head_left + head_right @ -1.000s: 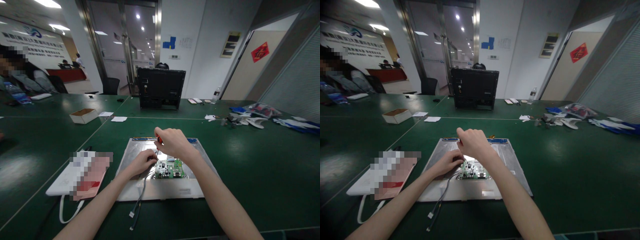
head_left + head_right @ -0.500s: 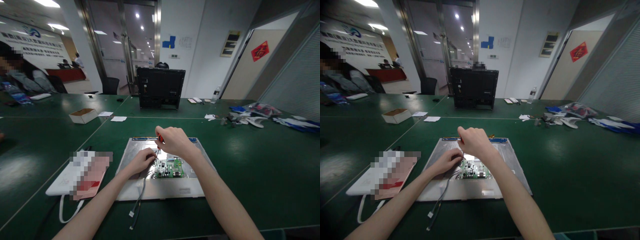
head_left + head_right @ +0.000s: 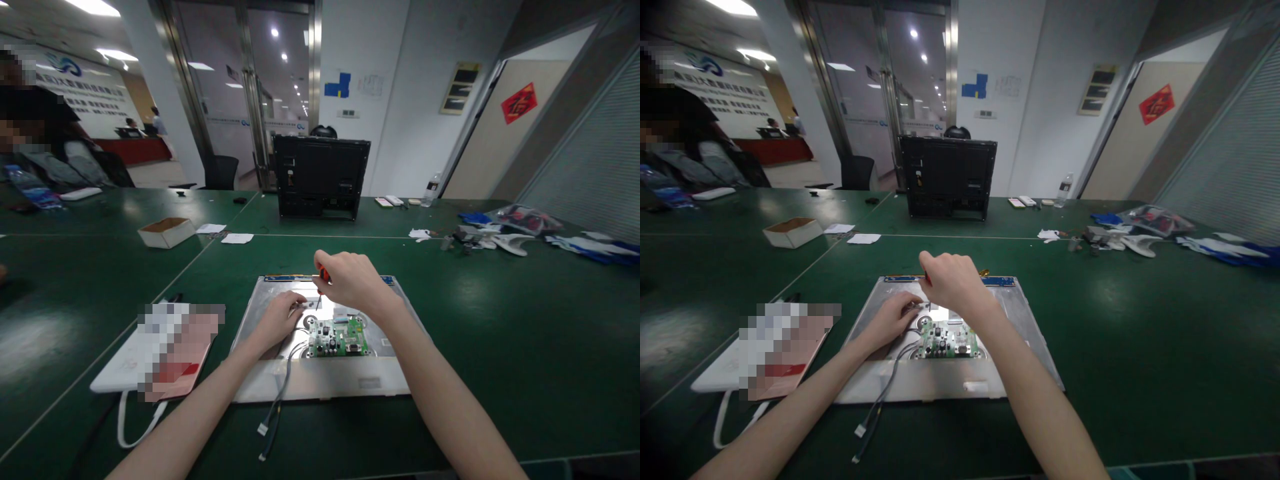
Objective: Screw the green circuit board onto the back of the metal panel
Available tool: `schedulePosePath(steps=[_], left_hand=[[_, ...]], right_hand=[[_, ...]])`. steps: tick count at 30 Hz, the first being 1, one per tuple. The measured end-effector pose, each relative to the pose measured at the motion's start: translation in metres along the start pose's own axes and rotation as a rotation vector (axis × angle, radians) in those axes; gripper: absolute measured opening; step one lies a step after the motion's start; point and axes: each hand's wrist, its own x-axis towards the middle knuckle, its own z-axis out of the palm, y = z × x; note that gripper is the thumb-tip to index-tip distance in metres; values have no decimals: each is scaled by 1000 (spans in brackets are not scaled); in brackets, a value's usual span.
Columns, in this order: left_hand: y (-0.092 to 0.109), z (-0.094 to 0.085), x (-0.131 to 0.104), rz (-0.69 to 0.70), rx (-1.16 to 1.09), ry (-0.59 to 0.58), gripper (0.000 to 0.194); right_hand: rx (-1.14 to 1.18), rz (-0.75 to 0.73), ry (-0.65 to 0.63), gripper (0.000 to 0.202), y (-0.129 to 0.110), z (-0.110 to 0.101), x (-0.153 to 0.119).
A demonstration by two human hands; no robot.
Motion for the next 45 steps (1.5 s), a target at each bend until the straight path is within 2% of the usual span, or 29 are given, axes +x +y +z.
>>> schedulePosePath(steps=[3,6,18,33,40,45], left_hand=[[-2,3,0,101,58,-70,28],[-3,4,-1,131,87,-89,31],[7,-3,0,102,78,-65,16],[12,1,3,91,133,-59,14],[15,-12,1,48,125,8,10],[36,-28,-3,22,9,25,9]], right_hand=[[-1,7,-11,18,-1,0,0],[4,13,-15,18,-1,0,0],[4,-9,-3,17,-1,1,0],[2,-13,-3,18,-1,0,0],[8,-9,17,18,4,-4,-2],[39,-4,46,17,9,-11,-4]])
